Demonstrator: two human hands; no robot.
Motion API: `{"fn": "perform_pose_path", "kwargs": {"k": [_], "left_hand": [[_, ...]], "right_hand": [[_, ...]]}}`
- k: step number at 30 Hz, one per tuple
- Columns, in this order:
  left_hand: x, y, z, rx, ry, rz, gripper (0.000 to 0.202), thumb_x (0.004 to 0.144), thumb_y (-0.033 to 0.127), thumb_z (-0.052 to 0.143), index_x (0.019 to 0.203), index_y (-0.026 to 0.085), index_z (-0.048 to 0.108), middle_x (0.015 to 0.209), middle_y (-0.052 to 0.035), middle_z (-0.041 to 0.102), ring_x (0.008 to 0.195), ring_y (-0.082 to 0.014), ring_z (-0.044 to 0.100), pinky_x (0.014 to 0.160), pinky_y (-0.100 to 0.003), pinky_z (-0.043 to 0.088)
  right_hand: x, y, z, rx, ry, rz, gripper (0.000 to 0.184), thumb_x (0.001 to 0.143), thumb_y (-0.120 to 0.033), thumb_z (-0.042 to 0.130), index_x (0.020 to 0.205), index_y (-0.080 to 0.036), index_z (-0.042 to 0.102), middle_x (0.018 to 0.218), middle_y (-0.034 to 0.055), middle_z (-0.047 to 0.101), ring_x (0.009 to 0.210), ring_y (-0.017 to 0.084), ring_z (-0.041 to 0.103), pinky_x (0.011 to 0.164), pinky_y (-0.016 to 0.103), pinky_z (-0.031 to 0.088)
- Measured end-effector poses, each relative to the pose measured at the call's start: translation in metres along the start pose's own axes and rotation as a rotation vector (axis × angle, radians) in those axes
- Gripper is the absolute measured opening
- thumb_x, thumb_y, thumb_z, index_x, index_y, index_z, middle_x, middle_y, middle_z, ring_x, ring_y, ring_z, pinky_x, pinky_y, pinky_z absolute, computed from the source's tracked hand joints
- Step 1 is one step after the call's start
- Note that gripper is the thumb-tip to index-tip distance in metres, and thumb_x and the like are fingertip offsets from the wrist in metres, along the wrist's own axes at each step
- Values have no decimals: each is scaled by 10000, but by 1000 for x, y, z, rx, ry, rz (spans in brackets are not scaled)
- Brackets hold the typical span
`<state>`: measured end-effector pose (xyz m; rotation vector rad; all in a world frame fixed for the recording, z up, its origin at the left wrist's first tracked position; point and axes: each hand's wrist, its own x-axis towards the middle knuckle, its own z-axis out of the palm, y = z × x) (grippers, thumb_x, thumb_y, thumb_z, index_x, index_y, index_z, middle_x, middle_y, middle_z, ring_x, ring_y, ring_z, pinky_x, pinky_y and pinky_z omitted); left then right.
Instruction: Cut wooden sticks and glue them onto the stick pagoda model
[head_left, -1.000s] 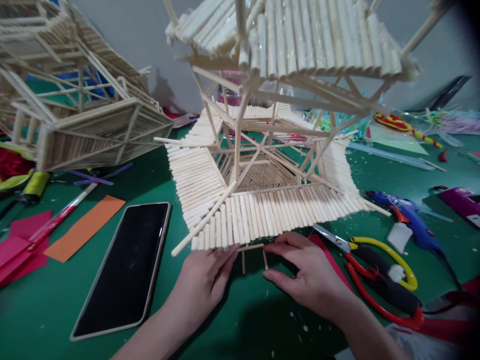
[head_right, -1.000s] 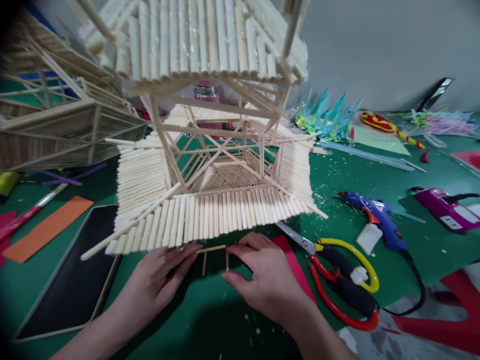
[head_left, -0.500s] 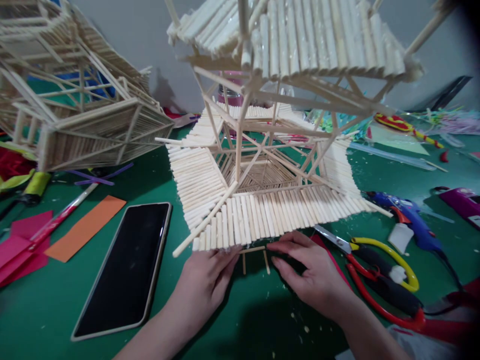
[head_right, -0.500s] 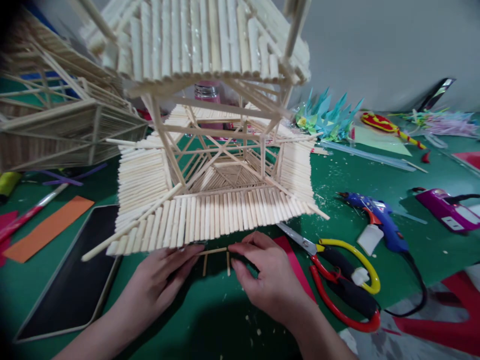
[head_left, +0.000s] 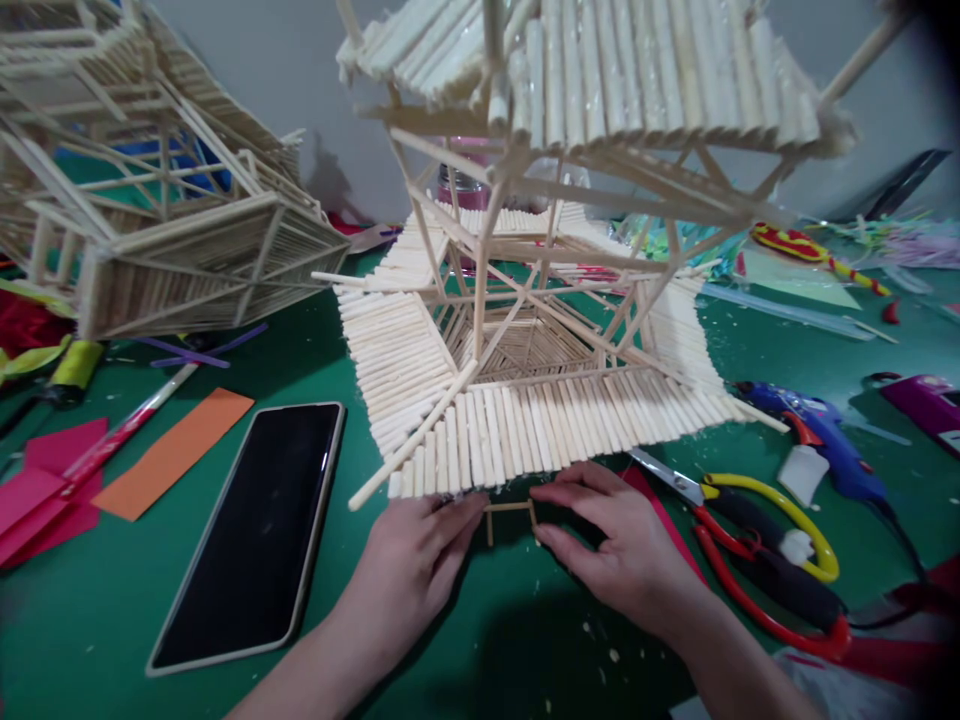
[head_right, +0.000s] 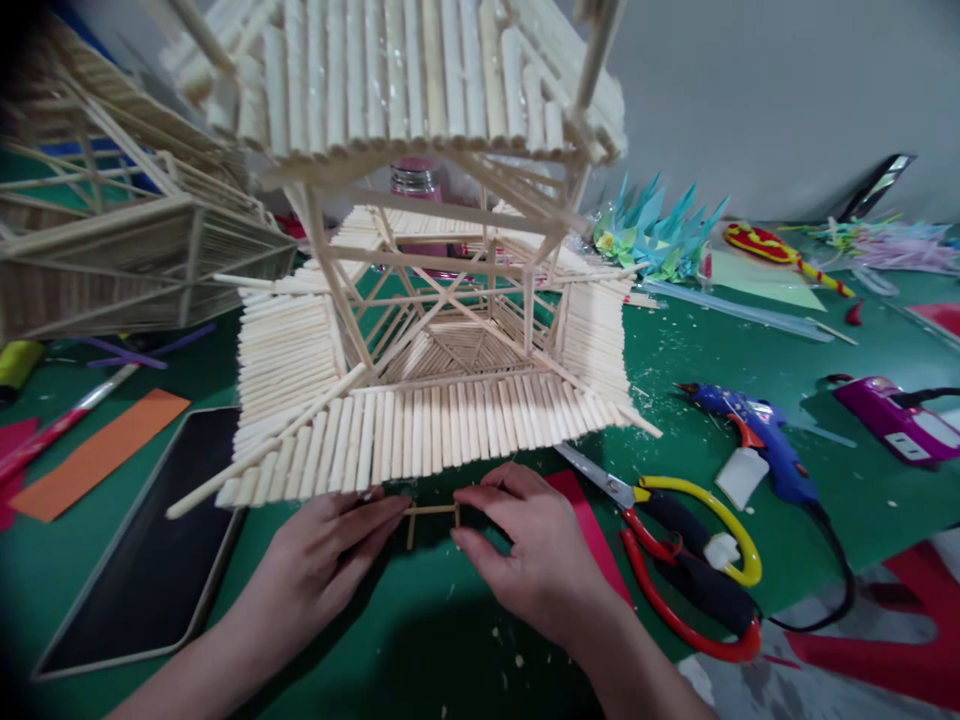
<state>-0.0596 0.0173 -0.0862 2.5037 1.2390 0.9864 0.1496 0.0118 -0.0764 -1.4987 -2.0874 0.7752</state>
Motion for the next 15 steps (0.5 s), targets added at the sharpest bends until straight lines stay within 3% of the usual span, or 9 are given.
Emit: {"fn": "perform_pose_path", "kwargs": {"k": [15], "left_hand": [[1,1,3,9,31,-27,209,815,153,469,818,98,670,681,-103,677,610,-194,653,519,-295,543]], "right_hand": [[0,-2,1,6,-3,-21,200,760,-241,580,944,-210,650,876,39,600,824,160,571,733,284,466]]}}
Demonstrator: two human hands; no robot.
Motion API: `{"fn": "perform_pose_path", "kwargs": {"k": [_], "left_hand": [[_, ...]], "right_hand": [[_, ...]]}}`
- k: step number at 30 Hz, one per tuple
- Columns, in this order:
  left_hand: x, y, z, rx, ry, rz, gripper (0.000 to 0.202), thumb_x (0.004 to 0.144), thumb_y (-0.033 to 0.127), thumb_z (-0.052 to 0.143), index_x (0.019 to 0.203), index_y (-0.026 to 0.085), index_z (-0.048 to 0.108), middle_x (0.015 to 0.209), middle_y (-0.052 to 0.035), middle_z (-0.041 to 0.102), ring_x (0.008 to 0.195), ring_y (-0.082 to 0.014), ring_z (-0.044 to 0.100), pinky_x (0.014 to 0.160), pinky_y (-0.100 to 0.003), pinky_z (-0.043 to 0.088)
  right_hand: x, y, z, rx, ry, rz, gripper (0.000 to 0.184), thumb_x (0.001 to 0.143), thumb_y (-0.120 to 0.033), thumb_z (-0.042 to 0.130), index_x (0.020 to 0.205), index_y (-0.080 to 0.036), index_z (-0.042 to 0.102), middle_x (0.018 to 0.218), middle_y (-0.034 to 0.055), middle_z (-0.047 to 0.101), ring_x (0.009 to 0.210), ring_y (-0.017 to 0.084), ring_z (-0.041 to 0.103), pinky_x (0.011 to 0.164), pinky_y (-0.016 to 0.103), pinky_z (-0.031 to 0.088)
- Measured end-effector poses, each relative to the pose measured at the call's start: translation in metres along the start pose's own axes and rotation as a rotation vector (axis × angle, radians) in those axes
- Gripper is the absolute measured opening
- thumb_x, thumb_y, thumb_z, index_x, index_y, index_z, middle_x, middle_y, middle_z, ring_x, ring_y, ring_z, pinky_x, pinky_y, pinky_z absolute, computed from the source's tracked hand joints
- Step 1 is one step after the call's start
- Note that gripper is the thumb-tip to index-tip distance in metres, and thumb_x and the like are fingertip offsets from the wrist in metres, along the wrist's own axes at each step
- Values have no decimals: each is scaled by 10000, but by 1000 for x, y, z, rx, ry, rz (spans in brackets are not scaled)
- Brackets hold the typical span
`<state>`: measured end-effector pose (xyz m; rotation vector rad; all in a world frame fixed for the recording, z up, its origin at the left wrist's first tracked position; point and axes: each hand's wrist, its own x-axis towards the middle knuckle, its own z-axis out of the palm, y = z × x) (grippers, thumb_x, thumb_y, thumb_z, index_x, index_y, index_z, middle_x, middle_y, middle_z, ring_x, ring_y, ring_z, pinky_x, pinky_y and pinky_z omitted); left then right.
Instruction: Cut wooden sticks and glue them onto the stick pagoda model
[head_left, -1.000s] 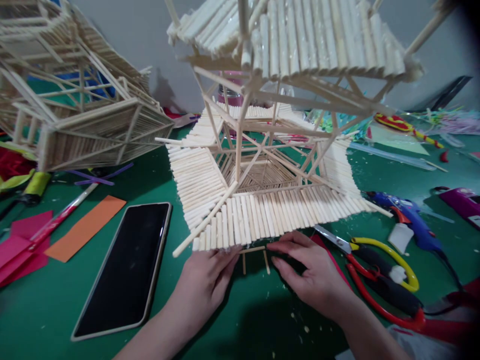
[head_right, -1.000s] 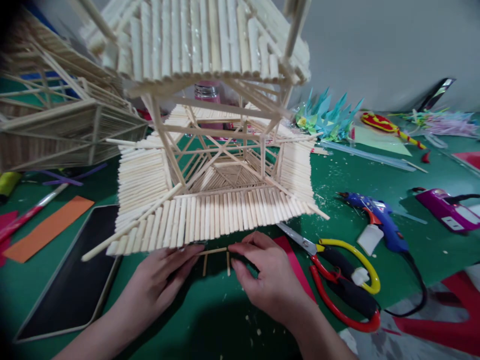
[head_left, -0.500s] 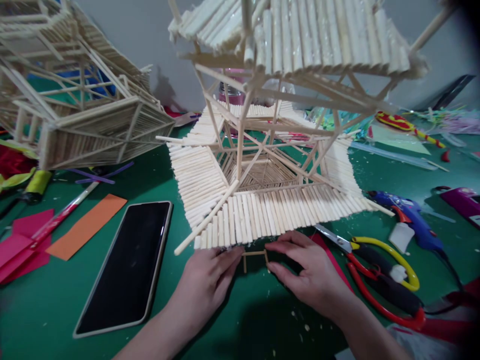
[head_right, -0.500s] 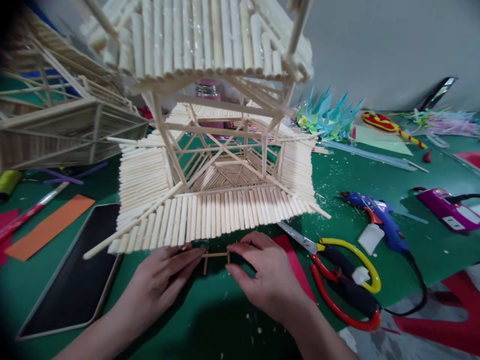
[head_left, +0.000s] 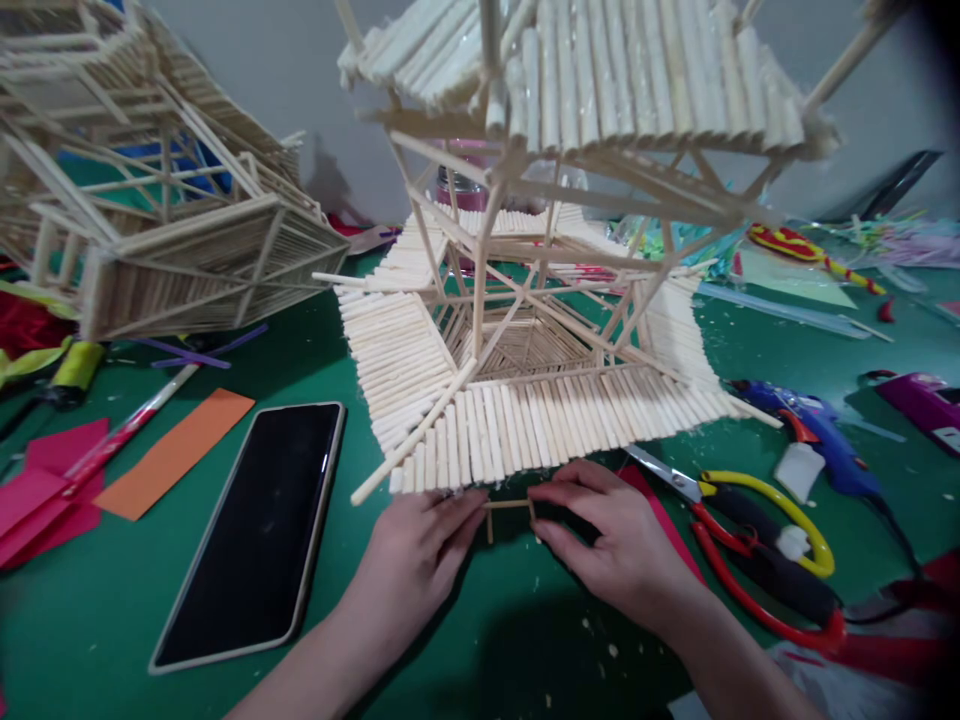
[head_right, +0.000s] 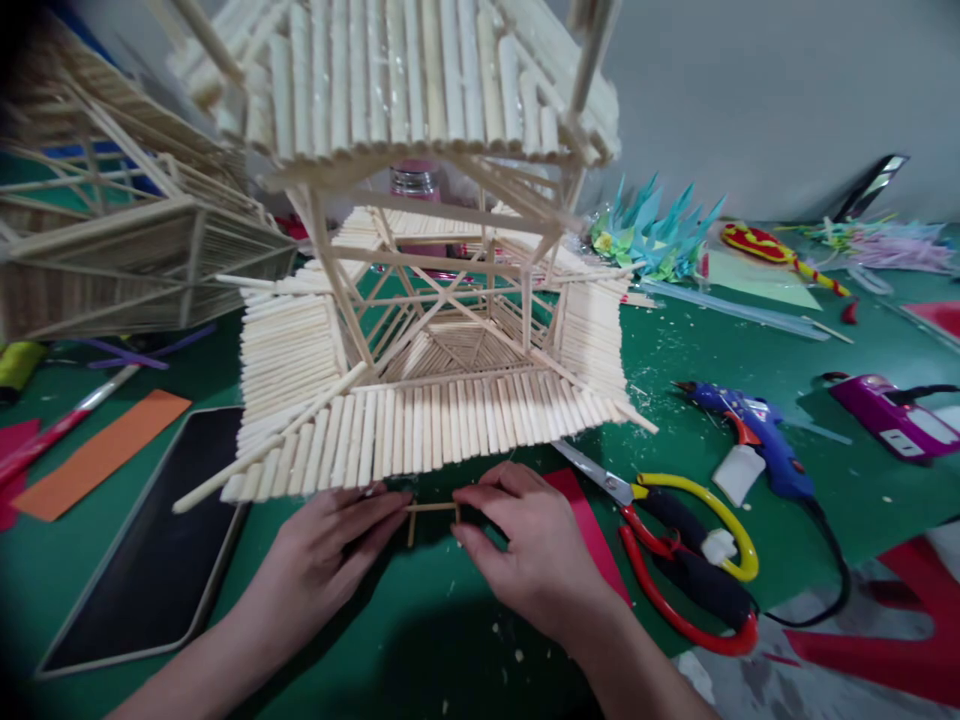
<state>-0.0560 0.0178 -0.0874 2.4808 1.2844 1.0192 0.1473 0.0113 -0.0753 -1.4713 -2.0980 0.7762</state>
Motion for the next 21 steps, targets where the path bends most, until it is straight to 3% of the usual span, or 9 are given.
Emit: {"fn": "perform_pose_path", "kwargs": {"k": [21], "left_hand": [[2,4,0,24,43,21,165,800,153,498,773,108,654,657,-82,673,599,-184,642,531,-294,545]], "right_hand": [[1,0,-1,35,35,-2,198,752,-221,575,934,-202,649,846,31,590,815,146,572,723,263,468]]}}
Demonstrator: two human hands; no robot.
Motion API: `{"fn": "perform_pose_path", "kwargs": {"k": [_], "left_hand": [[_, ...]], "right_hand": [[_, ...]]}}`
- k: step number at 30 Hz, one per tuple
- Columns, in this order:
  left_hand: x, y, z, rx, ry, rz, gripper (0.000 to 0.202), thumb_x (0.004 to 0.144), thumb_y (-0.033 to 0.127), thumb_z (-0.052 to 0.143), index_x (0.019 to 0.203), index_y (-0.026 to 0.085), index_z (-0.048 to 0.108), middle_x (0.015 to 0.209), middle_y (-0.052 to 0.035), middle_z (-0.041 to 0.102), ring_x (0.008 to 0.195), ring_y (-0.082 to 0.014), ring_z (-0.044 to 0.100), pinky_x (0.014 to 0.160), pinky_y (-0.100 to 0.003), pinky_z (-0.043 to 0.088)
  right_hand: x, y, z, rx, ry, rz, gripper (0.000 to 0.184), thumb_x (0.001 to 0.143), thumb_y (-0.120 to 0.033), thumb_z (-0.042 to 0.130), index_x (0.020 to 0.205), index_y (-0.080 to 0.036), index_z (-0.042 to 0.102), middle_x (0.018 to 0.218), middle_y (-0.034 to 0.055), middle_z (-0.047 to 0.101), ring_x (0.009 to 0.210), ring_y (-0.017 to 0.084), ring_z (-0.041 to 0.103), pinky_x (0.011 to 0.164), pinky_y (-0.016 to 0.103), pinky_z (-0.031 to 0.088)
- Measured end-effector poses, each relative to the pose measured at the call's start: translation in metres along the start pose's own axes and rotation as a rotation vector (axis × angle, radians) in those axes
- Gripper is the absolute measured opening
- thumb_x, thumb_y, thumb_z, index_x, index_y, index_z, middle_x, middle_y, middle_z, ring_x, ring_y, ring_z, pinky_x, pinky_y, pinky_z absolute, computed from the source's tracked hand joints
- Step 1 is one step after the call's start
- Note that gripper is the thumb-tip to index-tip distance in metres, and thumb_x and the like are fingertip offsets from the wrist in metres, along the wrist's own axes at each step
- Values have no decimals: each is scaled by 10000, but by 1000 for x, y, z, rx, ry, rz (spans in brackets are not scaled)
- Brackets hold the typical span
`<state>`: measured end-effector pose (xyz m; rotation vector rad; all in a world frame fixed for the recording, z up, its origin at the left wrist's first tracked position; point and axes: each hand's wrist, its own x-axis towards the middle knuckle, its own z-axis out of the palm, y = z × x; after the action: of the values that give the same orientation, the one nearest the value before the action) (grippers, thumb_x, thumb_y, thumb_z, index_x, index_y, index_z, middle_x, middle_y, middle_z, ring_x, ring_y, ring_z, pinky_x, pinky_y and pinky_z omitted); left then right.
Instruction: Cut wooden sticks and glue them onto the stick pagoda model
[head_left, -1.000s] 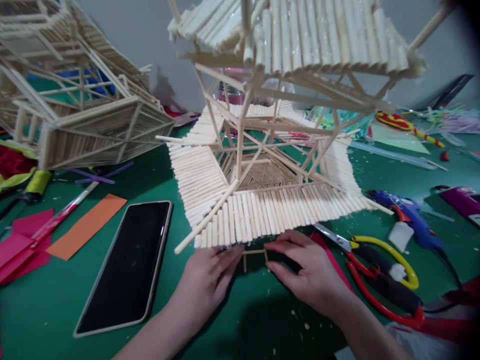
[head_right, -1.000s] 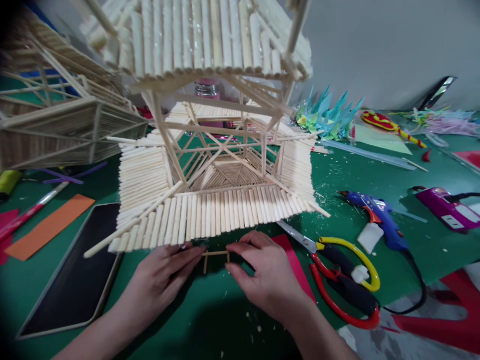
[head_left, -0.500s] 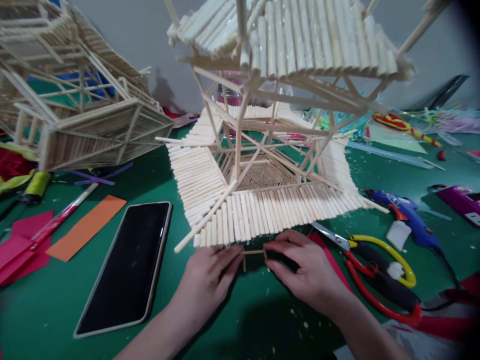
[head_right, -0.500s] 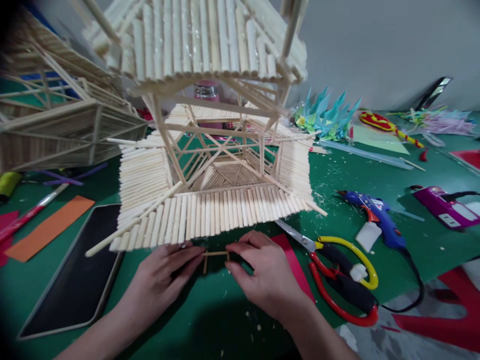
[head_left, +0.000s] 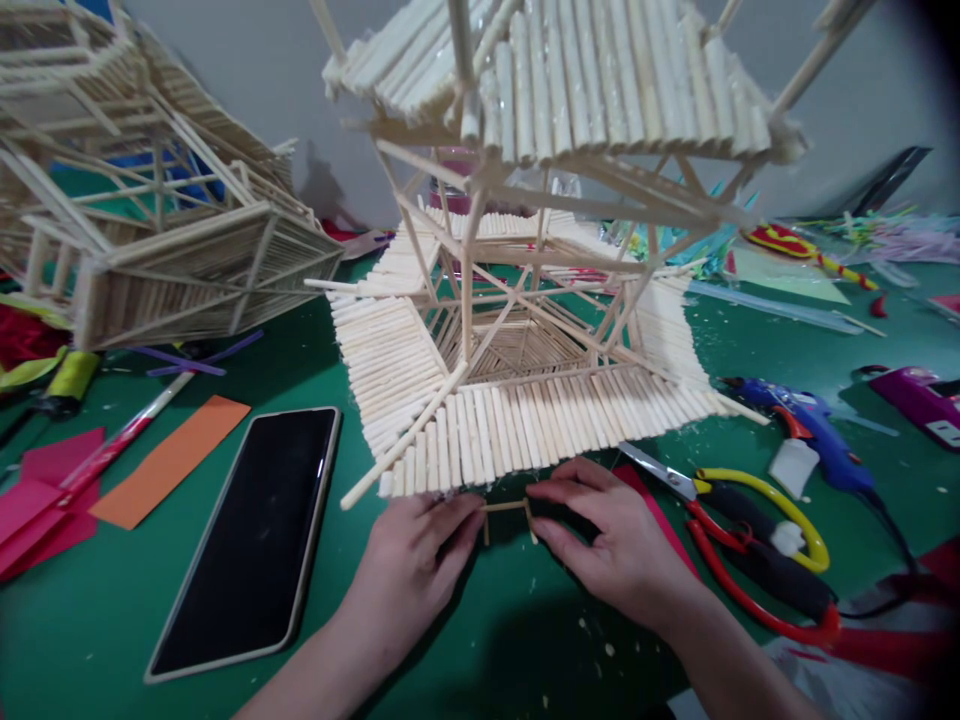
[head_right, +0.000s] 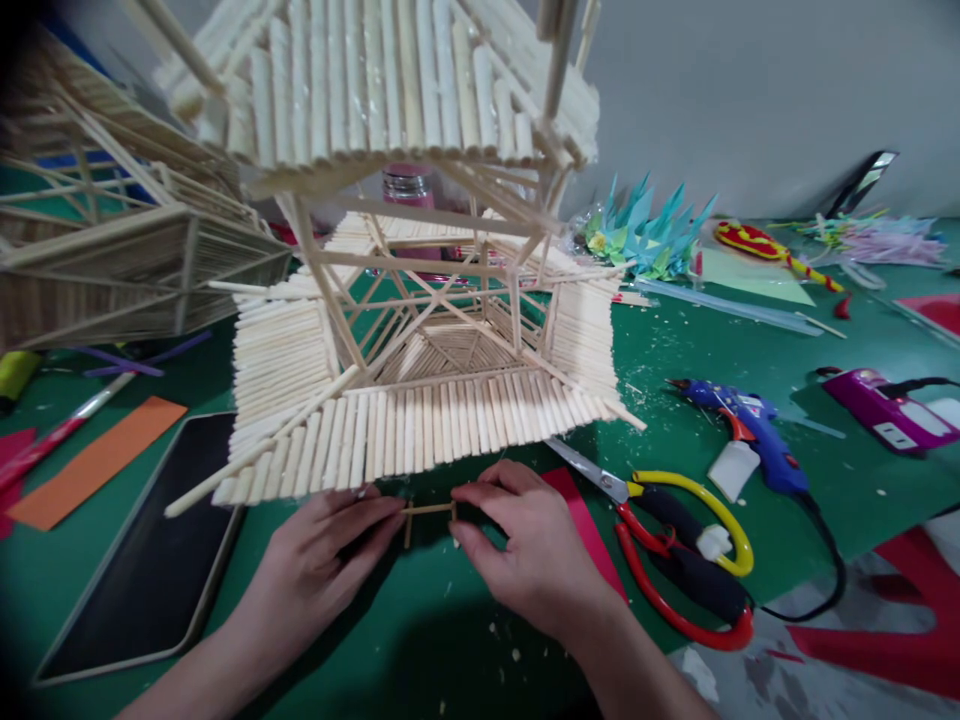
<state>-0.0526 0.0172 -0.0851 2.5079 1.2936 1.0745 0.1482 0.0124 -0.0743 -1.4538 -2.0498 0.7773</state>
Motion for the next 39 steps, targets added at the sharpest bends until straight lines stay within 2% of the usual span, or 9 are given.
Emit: {"fn": "perform_pose_path", "kwargs": {"k": [4,8,13,15,19,27,33,36,39], "left_hand": [[-2,-1,0,-11,7,16,152,802,151,498,797,108,644,683,-83,657,626,-175,637,559,-282,544],[-3,-1,-4,-40,-1,6,135,792,141,510,832,117,636,740,-79,619,678,-161,623,593,-258,529],[-2,4,-10,-130,-3,-44,119,756,96,547,831,123,635,731,-52,575,662,-138,585,591,-238,500],[-1,9,-12,-168,-7,-63,107,748,100,562,817,121,642,716,-51,576,666,-138,580,592,-234,494],[5,22,-16,-230,11,-144,77,733,122,592,779,134,652,683,-41,590,652,-137,578,566,-223,482],[18,56,-19,-522,29,-467,109,739,188,574,682,182,667,590,-11,574,534,-128,542,463,-224,438],[14,56,-11,-740,45,-764,98,693,266,633,661,189,684,617,-8,589,523,-115,511,448,-208,403],[10,49,-12,-799,79,-861,96,674,278,663,679,186,690,629,-6,619,574,-123,527,508,-208,420],[3,39,-12,-853,142,-928,112,683,277,673,747,186,682,659,6,632,636,-121,529,585,-208,425]], "right_hand": [[-3,-2,-3,13,98,-49,207,761,-223,574,958,-208,640,877,35,578,824,138,571,723,248,467],[-18,0,-26,-79,266,-81,192,776,-232,561,961,-224,614,855,27,570,768,139,565,682,251,466],[-59,33,-67,-270,419,229,166,798,-324,498,918,-218,545,775,23,563,644,147,555,567,249,466],[-75,52,-76,-386,413,328,227,784,-372,484,932,-204,515,820,49,568,681,175,567,579,277,476],[-89,78,-83,-520,320,302,294,799,-383,409,976,-170,507,935,106,562,726,204,579,633,326,492],[-72,81,-93,-666,50,225,249,833,-333,397,953,-172,546,916,98,625,818,232,613,675,332,493],[-74,79,-95,-676,131,191,255,850,-310,335,908,-175,544,864,95,614,717,217,622,617,329,497],[-83,71,-105,-577,234,211,277,841,-355,349,954,-172,524,946,114,591,798,225,618,678,339,509],[-98,61,-114,-443,238,225,295,820,-392,408,1000,-194,531,988,103,605,880,238,607,741,343,513]]}}
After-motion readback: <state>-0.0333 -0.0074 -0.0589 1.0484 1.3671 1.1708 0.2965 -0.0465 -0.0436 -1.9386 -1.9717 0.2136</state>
